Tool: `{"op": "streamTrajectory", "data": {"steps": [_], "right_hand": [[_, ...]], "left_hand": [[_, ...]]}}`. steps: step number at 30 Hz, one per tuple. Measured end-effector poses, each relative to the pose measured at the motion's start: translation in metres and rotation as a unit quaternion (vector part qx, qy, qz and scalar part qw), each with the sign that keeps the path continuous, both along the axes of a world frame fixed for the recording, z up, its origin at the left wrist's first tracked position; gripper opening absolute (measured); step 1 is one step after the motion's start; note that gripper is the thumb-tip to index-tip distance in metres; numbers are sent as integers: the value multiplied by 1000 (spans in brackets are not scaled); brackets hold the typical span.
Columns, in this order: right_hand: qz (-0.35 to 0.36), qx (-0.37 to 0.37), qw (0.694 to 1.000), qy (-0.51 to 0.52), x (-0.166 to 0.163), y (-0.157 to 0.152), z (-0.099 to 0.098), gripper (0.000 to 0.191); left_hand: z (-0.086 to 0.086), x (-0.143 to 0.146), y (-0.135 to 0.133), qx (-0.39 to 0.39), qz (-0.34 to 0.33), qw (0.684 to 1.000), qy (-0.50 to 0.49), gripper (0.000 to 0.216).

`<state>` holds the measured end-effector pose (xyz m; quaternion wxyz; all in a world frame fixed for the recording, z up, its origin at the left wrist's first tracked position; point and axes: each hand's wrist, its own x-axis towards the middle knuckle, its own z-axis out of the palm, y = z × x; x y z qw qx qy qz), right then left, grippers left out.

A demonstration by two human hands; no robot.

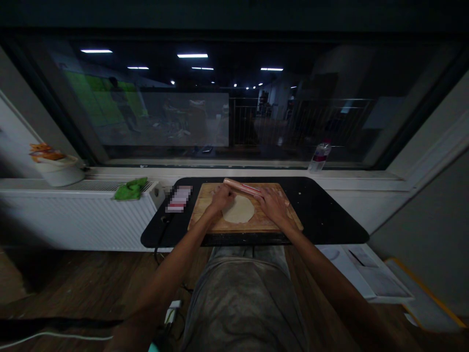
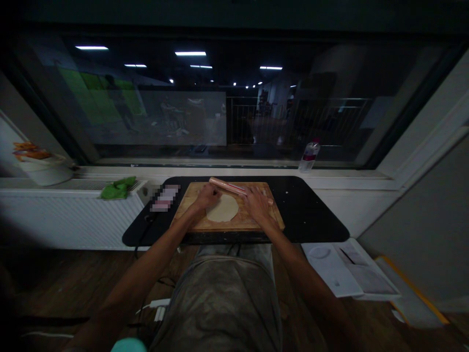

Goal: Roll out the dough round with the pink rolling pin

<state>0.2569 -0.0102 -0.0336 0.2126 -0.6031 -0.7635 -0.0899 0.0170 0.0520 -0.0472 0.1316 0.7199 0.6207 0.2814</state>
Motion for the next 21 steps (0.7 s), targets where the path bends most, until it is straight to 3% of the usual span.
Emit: {"op": "streamTrajectory", "data": {"steps": [4, 7, 10, 13, 21], "right_hand": [[2, -1, 1000, -3, 0, -1, 1, 46], [13, 0, 1000, -5, 2, 0, 1, 47], [24, 1, 1000, -1, 2, 0, 0, 49], [24, -3, 1000, 0, 2, 1, 0, 50], [20, 3, 1000, 1, 1, 0, 0, 50]], "left_hand": [[1, 4, 0, -2, 20, 1000, -15, 23], [3, 3, 1, 10, -10, 999, -45, 33], [8, -1, 1, -3, -33, 998, -51, 23], [11, -5, 0, -24, -15, 999, -38, 5], [5, -10, 5, -24, -5, 997, -75, 10]]}}
